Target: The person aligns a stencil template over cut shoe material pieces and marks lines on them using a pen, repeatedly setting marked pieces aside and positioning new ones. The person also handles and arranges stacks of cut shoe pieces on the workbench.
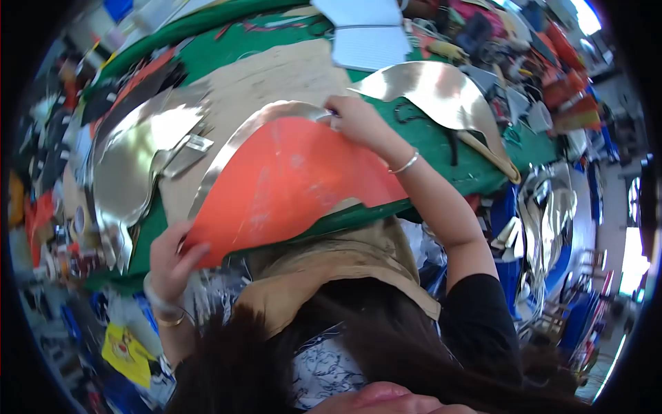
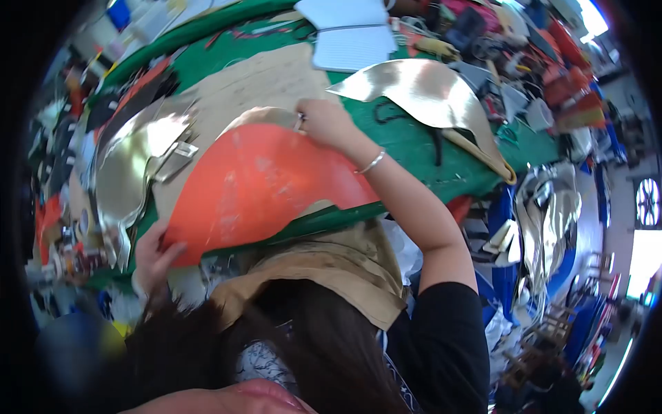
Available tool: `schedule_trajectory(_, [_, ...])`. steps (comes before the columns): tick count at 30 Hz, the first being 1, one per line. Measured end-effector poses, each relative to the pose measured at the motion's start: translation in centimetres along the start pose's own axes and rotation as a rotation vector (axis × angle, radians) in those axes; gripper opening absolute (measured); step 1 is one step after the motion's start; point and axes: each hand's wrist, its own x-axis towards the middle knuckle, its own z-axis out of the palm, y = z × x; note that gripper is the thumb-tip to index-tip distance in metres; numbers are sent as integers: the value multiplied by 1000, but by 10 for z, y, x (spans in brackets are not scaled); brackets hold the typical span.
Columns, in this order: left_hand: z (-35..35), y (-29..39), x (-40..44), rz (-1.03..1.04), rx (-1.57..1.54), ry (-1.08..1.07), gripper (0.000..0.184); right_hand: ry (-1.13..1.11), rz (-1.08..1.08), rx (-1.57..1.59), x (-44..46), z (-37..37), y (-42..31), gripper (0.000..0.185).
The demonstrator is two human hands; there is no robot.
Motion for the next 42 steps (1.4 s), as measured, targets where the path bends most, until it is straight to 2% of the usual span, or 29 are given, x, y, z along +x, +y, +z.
schedule_trajectory(2, [-14, 18, -9, 171, 76, -55, 21, -1, -92, 183, -4, -20, -9, 20])
schedule_trajectory(3, [-18, 22, -9, 363, 188, -45, 21, 45, -132, 259, -12, -35, -22, 19])
schedule_trajectory(4, [-20, 21, -13, 335, 110, -26, 21, 88, -175, 337, -18, -51, -35, 18])
schedule_trajectory(5, [-24, 19, -20, 300, 34, -5, 21, 92, -50, 433, -29, -76, -40, 20])
schedule_trajectory(6, [-28, 17, -28, 262, -39, 17, 21, 153, -145, 406, -30, -95, -16, 22])
schedule_trajectory(7, [-27, 6, -33, 255, -129, 86, 21, 276, -55, 463, -46, -128, -18, 18])
schedule_trajectory(8, [-27, 2, -30, 289, -113, 97, 22, 321, 79, 313, -54, -163, -1, 16])
schedule_trajectory(9, [-26, -1, -27, 322, -99, 111, 23, 308, 282, 407, -63, -194, 11, 15])
schedule_trajectory(10, [-25, -4, -24, 355, -86, 126, 24, 291, 255, 403, -67, -220, 59, 17])
schedule_trajectory(11, [-23, -9, -20, 242, -146, 116, 25, 272, 177, 461, -72, -243, 97, 18])
schedule_trajectory(12, [-20, -13, -13, 129, -206, 106, 26, 203, 295, 433, -79, -265, 116, 23])
schedule_trajectory(14, [-10, -12, 9, -16, -328, 49, 28, 211, 260, -401, -86, -290, 148, 29])
schedule_trajectory(17, [17, 9, 47, -77, -431, -21, 30, 193, 237, 371, -88, -249, 45, 39])
schedule_trajectory(18, [20, 8, 60, 211, -82, -13, 32, -9, 81, 330, -90, -233, 34, 45])
schedule_trajectory(19, [21, 2, 69, 452, 300, 6, 33, -192, 141, 223, -95, -207, -7, 44])
schedule_trajectory(20, [30, 7, 71, 236, 17, -28, 33, -279, -90, 634, -100, -181, -18, 46])
schedule_trajectory(21, [37, 9, 74, 102, -73, 6, 32, -234, 38, 519, -101, -165, -38, 45])
schedule_trajectory(22, [43, -4, 80, 337, 57, 60, 33, -201, 169, 412, -101, -151, -58, 43])
schedule_trajectory(23, [47, 2, 78, 211, -162, 49, 33, -163, 199, 424, -104, -145, -53, 39])
schedule_trajectory(25, [30, 10, 78, 109, -212, -3, 31, -92, 268, 547, -107, -142, -35, 34])
schedule_trajectory(26, [14, -6, 78, 144, -144, 155, 30, -61, 333, 650, -111, -148, -21, 34])
schedule_trajectory(27, [-2, -30, 86, 190, -77, 293, 30, 39, 255, 628, -120, -150, -4, 34])
schedule_trajectory(28, [-25, -60, 92, 303, 464, 541, 26, 150, 191, 599, -127, -148, 12, 35])
schedule_trajectory(29, [-54, -97, 95, 530, 1015, 566, 33, 125, 146, 625, -134, -158, 28, 38])
schedule_trajectory(31, [-71, -128, 100, 363, 922, 660, 33, 101, 62, 677, -144, -171, 48, 44])
schedule_trajectory(34, [-81, -126, 103, 139, 900, 451, 36, 303, 112, 800, -151, -168, 56, 51])
schedule_trajectory(35, [-83, -128, 108, 357, 978, 523, 31, 241, 59, 904, -151, -170, 60, 47])
schedule_trajectory(39, [-86, -123, 117, 207, 1233, 456, 18, 597, 173, 842, -148, -167, 64, 32])
schedule_trajectory(42, [-59, -89, 130, 302, 1206, 558, 21, 836, 257, 716, -127, -161, 40, 33])
